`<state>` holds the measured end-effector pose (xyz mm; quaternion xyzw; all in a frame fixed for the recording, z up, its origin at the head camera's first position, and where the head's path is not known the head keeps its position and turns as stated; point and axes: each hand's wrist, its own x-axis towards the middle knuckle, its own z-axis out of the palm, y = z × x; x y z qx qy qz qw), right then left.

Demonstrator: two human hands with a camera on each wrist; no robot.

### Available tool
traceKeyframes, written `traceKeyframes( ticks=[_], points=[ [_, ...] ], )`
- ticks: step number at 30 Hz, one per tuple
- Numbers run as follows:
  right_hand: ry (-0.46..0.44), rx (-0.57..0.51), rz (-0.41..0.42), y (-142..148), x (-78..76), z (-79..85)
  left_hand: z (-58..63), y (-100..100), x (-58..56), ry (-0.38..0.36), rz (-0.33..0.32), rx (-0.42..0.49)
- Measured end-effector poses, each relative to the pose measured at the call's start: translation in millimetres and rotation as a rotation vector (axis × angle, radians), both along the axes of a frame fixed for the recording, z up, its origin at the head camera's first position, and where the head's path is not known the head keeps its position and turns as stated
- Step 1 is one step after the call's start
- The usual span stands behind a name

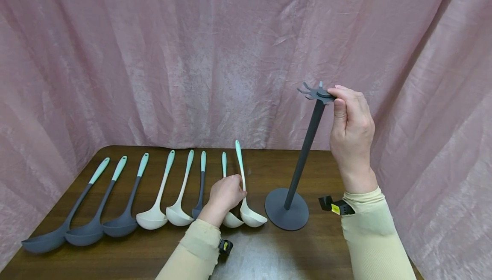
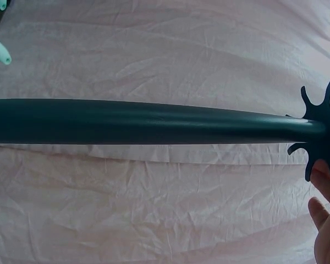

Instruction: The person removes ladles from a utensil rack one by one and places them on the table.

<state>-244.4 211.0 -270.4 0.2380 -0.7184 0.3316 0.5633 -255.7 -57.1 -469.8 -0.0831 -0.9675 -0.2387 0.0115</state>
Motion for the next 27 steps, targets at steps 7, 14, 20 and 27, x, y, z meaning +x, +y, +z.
traceKeyframes(
  ticks=[7,14,20,27],
  points=[
    [-0.005,0.002,-0.001,-0.1,1.2,0.3,-14.5,-5.3,-8.1,0.028,-0.029,0.031],
    [-0.003,0.0,-0.006,0.3,2.0,0.5,-2.0,-2.2,1.0,-0.041,-0.03,0.051],
    [-0.006,0.003,-0.009,0.4,2.9,1.0,-4.1,-3.0,1.1,-0.088,-0.052,0.036],
    [-0.005,0.007,-0.004,-0.6,3.0,0.4,-3.2,-3.3,3.9,-0.098,-0.05,0.017]
  ],
)
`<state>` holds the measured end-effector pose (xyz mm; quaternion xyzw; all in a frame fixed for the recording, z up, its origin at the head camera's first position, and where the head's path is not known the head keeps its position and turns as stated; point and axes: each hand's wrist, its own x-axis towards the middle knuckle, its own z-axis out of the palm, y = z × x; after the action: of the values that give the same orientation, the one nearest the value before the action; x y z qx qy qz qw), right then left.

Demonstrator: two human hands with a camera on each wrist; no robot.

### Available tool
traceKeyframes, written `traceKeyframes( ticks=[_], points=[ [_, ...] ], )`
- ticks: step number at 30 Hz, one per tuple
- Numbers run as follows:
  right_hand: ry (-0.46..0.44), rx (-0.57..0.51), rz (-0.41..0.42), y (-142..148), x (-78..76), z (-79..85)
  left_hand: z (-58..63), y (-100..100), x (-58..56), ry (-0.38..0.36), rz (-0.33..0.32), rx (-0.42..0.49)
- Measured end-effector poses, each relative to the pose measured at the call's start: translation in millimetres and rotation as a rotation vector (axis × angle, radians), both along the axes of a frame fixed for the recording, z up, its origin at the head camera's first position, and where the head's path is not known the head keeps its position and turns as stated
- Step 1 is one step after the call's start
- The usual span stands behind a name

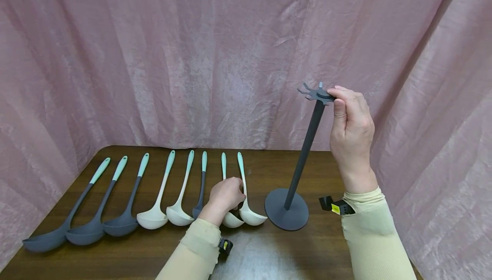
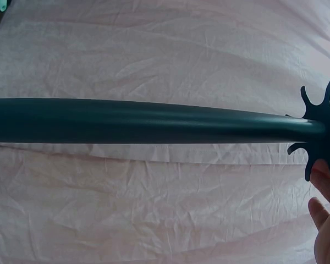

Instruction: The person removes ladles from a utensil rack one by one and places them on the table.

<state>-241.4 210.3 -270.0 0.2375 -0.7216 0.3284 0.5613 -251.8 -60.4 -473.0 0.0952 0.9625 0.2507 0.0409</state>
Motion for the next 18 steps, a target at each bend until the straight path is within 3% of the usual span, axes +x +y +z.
traceKeyframes(
  ticks=[6,7,10,13,14,18],
  points=[
    [-0.007,0.007,-0.004,-0.9,-1.0,-1.4,-1.0,-1.0,0.3,0.003,0.0,0.014],
    [-0.006,0.005,-0.001,-1.1,-1.3,-1.4,-14.5,-4.0,-7.1,0.037,-0.013,0.02],
    [-0.003,-0.003,0.012,-2.0,-3.0,-1.4,-13.1,-3.7,-7.1,0.059,-0.009,0.005],
    [-0.004,-0.009,0.022,-2.4,-5.1,-0.6,-11.1,-2.8,-9.3,0.085,0.003,-0.027],
    [-0.006,-0.007,0.022,-2.0,-5.4,-0.2,3.7,0.9,-2.5,0.061,0.019,-0.043],
    [-0.03,0.002,0.044,-0.3,-5.4,0.3,11.1,1.0,-3.3,0.078,0.043,-0.077]
  ],
)
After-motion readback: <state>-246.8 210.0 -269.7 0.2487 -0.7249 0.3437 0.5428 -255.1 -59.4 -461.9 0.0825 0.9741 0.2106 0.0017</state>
